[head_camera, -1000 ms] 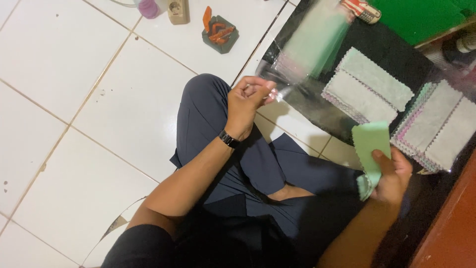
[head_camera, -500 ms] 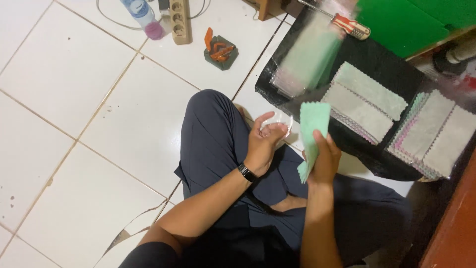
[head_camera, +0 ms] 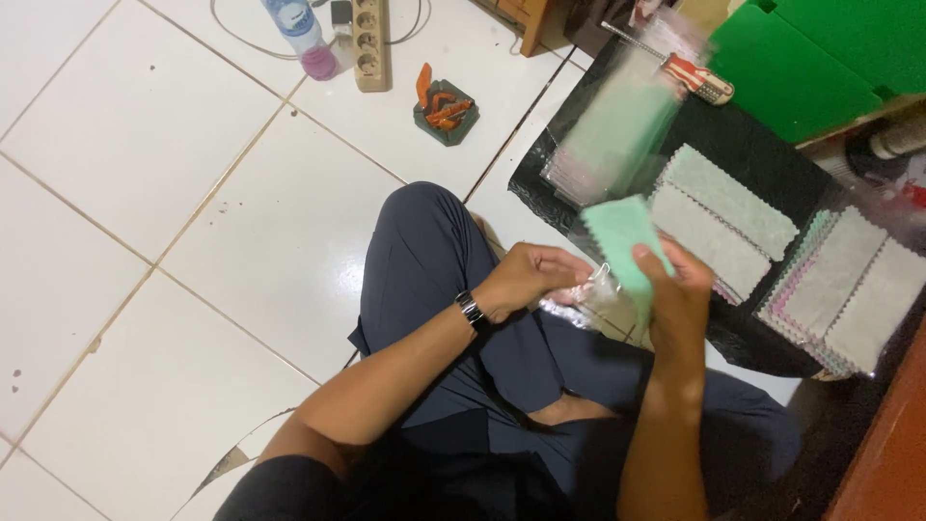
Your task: Packaging small microfiber cloths into individual plastic sleeves.
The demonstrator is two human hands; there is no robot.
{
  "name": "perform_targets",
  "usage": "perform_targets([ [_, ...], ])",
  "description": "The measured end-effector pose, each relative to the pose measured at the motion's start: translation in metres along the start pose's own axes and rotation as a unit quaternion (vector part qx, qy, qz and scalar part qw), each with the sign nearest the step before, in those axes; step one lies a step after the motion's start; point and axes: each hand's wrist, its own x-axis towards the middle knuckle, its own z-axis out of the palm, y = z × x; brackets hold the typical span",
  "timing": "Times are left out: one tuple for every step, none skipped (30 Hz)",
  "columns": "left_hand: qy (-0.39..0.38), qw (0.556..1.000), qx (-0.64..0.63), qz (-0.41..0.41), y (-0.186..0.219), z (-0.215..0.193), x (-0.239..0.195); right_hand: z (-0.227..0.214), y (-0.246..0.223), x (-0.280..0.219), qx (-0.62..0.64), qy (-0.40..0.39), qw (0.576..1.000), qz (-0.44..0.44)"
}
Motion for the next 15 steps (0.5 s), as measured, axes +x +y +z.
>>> perform_targets([
  [0.009,1.000,0.003,0.010,0.004,0.000,0.005,-0.005,0.002,0.001,0.018,0.030,0.999,-0.001],
  [0.018,1.000,0.007,0.019,0.008,0.001,0.010,-0.011,0.005,0.002,0.037,0.060,0.998,-0.003],
  [0.016,1.000,0.007,0.020,0.012,0.001,0.018,-0.015,0.011,0.000,0.036,0.061,0.997,-0.003],
  [0.023,0.999,-0.011,0.026,0.015,0.000,0.027,-0.019,0.017,-0.002,0.078,0.087,0.993,0.002],
  [0.025,0.999,-0.030,0.030,0.017,0.002,0.037,-0.026,0.023,-0.005,0.119,0.116,0.986,0.007],
  [0.020,0.999,-0.030,0.028,0.023,0.000,0.054,-0.027,0.034,-0.007,0.117,0.121,0.986,0.006],
  [0.014,0.999,-0.023,0.036,0.026,-0.002,0.069,-0.031,0.045,-0.010,0.216,0.075,0.973,0.040],
  [0.007,0.999,-0.016,0.043,0.029,-0.003,0.084,-0.034,0.055,-0.014,0.312,0.029,0.947,0.074],
  [0.004,0.999,-0.017,0.044,0.038,0.001,0.093,-0.032,0.062,-0.021,0.310,0.031,0.947,0.072],
  [0.007,0.998,-0.016,0.055,0.047,0.004,0.101,-0.029,0.068,-0.028,0.320,0.028,0.942,0.098],
  [0.011,0.998,-0.015,0.067,0.056,0.007,0.109,-0.025,0.075,-0.035,0.331,0.024,0.935,0.125],
  [0.009,0.998,-0.014,0.067,0.058,0.004,0.112,-0.020,0.075,-0.040,0.331,0.026,0.935,0.123],
  [0.022,0.997,-0.032,0.073,0.058,0.001,0.116,-0.016,0.076,-0.047,0.324,0.023,0.935,0.143],
  [0.035,0.995,-0.050,0.078,0.058,-0.001,0.120,-0.011,0.078,-0.054,0.316,0.021,0.935,0.162],
  [0.034,0.995,-0.050,0.073,0.055,-0.006,0.118,-0.010,0.088,-0.050,0.316,0.025,0.934,0.165],
])
